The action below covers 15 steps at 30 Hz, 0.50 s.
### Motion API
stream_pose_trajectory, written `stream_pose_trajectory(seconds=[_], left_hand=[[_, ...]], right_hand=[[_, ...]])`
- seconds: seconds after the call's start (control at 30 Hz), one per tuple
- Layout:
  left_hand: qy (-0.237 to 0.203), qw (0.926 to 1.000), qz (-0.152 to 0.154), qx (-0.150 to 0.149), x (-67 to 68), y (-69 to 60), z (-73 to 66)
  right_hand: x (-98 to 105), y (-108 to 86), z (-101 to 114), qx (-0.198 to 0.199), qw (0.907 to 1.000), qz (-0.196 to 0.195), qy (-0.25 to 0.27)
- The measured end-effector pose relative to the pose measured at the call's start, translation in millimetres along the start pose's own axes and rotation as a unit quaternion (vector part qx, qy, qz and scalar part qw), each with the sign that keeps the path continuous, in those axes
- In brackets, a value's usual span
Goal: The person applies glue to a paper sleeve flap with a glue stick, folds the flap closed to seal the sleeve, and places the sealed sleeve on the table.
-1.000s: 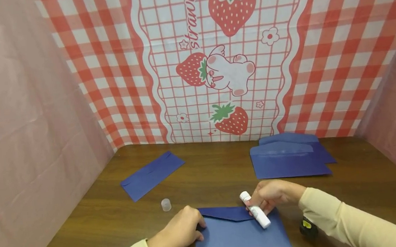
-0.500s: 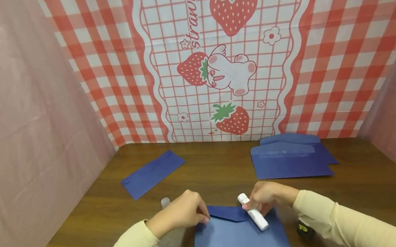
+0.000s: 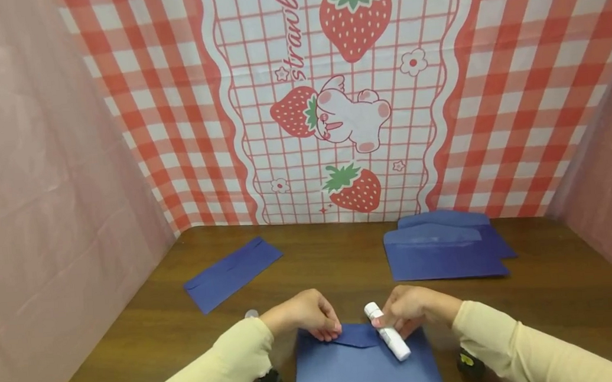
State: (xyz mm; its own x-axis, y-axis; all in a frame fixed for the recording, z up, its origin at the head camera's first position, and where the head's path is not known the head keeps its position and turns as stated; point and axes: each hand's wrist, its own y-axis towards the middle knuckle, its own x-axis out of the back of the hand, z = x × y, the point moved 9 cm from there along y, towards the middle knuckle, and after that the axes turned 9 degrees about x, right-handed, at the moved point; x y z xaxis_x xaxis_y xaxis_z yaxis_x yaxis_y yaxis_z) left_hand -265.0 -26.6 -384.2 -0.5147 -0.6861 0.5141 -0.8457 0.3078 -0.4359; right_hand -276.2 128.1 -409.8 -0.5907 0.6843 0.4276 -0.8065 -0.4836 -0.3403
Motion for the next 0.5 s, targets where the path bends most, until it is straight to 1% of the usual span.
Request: stream_pose_trajectory(seconds=[0.1, 0.2, 0.33, 0.4, 0.5], left_hand=[[-0.006, 0.9999, 0.004, 0.013, -1.6, 6.7, 5.4], [-0.011, 0.9997, 0.002, 0.020, -2.7, 10.6, 9.9], [-0.014, 0.9996, -0.018, 0.013, -2.7, 12.0, 13.7], [-0.014, 0.9995, -0.027, 0.007, -3.1, 11.6, 14.3], [-0.012, 0.9995, -0.030, -0.001, -5.1, 10.7, 13.5]], right_hand=[[0.6, 1.7, 2.5, -0.002, 1.0000, 0.005, 0.005], [0.4, 2.7, 4.5, -0.005, 0.9999, 0.014, 0.009], [-1.1, 2.8, 5.0, -0.007, 0.9992, 0.033, 0.023], [-2.4, 1.6, 5.0, -0.001, 0.9977, 0.054, 0.041], [-0.4, -3.0, 4.3, 0.006, 0.9944, 0.081, 0.068]])
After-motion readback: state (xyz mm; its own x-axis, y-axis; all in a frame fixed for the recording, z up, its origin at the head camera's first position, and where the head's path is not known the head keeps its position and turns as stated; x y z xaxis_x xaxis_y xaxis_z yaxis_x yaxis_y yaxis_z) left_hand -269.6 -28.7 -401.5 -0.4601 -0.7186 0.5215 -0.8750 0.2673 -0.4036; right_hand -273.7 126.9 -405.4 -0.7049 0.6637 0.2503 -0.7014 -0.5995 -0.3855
